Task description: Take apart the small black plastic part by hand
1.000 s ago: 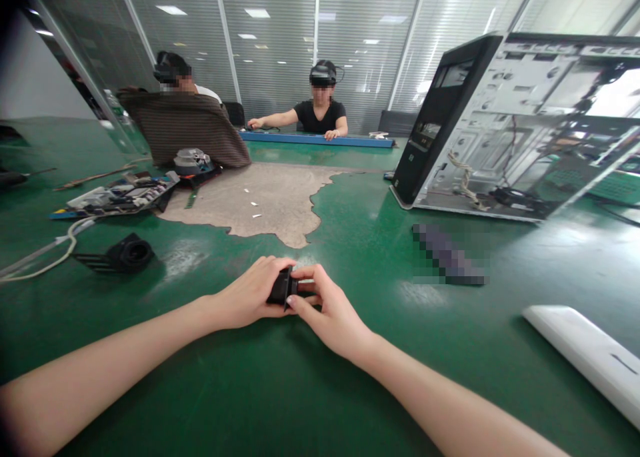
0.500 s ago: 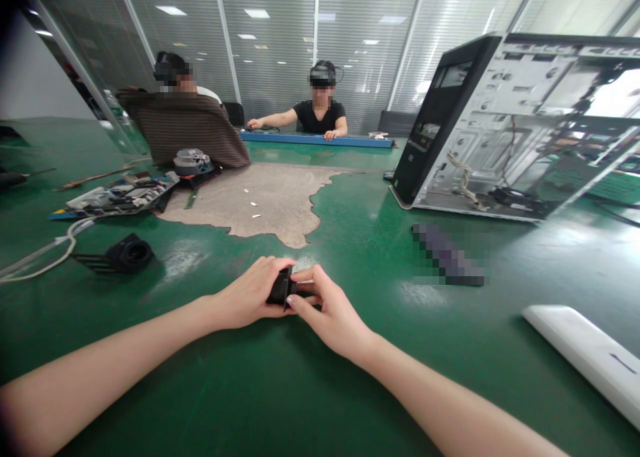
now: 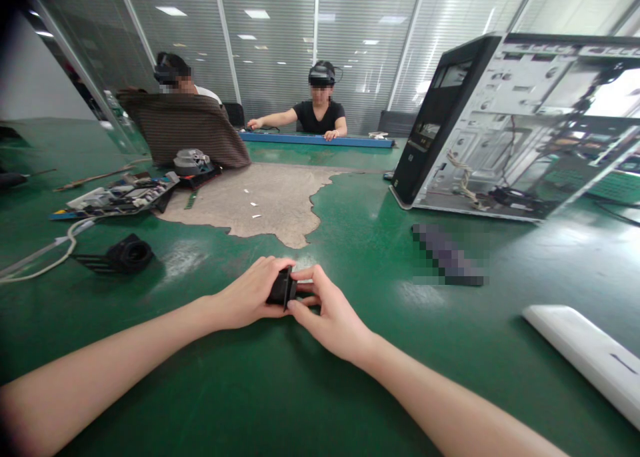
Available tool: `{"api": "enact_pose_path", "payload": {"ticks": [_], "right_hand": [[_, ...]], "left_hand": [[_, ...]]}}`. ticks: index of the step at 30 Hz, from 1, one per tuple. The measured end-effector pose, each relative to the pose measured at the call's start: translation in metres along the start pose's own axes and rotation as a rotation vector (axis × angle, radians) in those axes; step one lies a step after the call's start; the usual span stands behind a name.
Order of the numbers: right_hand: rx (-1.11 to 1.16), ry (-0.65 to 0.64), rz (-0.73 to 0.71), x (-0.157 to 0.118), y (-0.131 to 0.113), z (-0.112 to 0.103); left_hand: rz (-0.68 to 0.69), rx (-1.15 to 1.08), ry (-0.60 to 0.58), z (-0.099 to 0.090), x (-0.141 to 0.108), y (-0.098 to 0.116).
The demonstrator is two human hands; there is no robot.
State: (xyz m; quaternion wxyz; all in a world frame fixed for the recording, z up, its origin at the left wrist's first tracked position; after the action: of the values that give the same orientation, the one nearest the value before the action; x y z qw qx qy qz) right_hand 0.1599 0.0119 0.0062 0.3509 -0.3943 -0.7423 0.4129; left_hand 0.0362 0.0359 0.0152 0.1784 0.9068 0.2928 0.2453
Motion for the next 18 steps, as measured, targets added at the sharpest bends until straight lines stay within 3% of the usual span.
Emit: {"api": "enact_pose_path", "payload": {"ticks": [4, 13, 18], "right_hand": [[0.063, 0.002, 0.01, 0.0007, 0.0032, 0.0011], [-0.026, -0.001, 0.059, 0.0001, 0.005, -0.0012], [-0.016, -0.006, 0.008, 0.0001, 0.0001, -0.0002]], "left_hand": [[0.006, -0.002, 0.012, 0.0003, 0.0003, 0.0004], [0.001, -0.021, 0.01, -0.0003, 0.0001, -0.0001], [0.01, -0.002, 0.001, 0.0006, -0.0006, -0.0009]]}}
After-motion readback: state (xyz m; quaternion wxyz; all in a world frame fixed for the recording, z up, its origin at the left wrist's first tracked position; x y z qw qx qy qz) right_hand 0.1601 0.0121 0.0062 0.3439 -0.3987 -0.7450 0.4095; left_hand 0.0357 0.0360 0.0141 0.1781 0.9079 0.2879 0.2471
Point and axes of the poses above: each hand's wrist, its own x-axis towards the middle knuckle, its own z-axis out of the palm, y = z × x, the point moved 5 cm from there along x, towards the middle knuckle, and after that the axes turned 13 degrees about -x, right-handed, at the moved point
